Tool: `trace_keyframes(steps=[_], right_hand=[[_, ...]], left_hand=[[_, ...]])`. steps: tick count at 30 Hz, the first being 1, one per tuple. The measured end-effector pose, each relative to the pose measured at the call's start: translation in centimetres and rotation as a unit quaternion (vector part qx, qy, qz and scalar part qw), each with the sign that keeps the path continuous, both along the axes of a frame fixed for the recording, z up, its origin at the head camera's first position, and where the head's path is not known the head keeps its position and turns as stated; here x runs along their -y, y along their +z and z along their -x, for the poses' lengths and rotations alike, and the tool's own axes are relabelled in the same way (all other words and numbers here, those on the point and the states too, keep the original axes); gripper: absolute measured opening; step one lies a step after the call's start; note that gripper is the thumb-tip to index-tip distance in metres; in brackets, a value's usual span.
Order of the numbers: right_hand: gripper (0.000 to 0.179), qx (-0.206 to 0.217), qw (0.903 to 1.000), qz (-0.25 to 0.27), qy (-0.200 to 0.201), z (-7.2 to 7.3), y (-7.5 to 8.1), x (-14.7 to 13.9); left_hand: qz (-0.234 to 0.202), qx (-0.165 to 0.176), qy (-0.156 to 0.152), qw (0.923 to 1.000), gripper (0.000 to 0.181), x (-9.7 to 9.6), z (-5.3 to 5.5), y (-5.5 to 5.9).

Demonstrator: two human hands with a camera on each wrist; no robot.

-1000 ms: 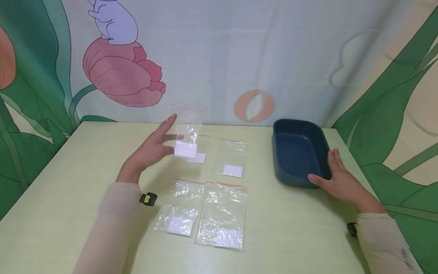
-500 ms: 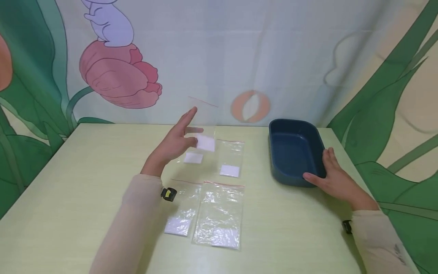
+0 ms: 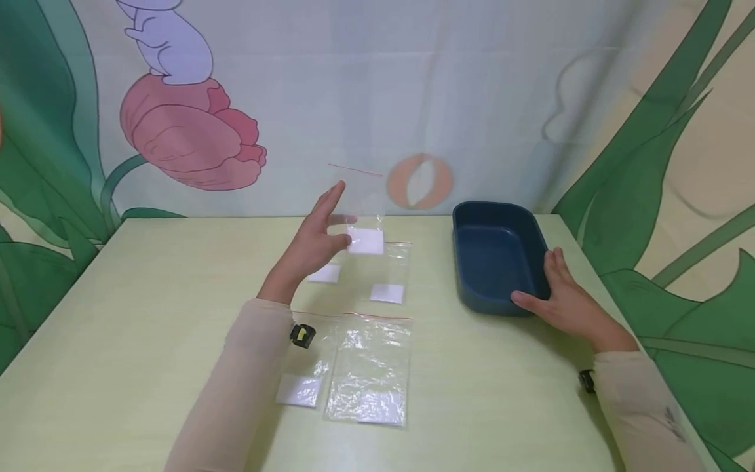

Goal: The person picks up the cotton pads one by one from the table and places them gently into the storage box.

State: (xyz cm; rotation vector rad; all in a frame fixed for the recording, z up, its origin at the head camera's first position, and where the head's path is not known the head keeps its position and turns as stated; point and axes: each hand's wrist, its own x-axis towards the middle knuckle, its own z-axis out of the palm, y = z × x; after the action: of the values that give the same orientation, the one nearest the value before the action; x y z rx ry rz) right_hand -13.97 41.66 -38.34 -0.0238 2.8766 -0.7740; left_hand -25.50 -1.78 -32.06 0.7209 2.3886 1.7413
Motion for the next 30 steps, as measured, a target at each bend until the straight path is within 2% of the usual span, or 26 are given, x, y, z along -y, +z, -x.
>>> trace_keyframes(steps=[7,15,22,30], right_hand=[[0.115,0.002,1.0,-0.004,-0.005,0.1,0.0,0.2],[0.115,0.003,1.0,0.001,-0.009,-0.3,0.1,0.3],[0.115,0.002,0.9999,0.005,-0.011,-0.3,0.0,0.1],[0.115,0.0,0.9999,0.009,-0.013,-0.4,-0.1,0.0]], left_hand=[[0.001,0.0,-0.008,1.0,0.095,-1.2,0.1,0.3],[0.023,-0.013,-0.023,0.9994,0.096,-3.7,0.6,0.5],[0.005,0.0,-0.055,0.9985,0.096,-7.2,1.1,0.3],[0.043,0.008,-0.087,0.9952,0.094,-12.2,1.7,-0.4]])
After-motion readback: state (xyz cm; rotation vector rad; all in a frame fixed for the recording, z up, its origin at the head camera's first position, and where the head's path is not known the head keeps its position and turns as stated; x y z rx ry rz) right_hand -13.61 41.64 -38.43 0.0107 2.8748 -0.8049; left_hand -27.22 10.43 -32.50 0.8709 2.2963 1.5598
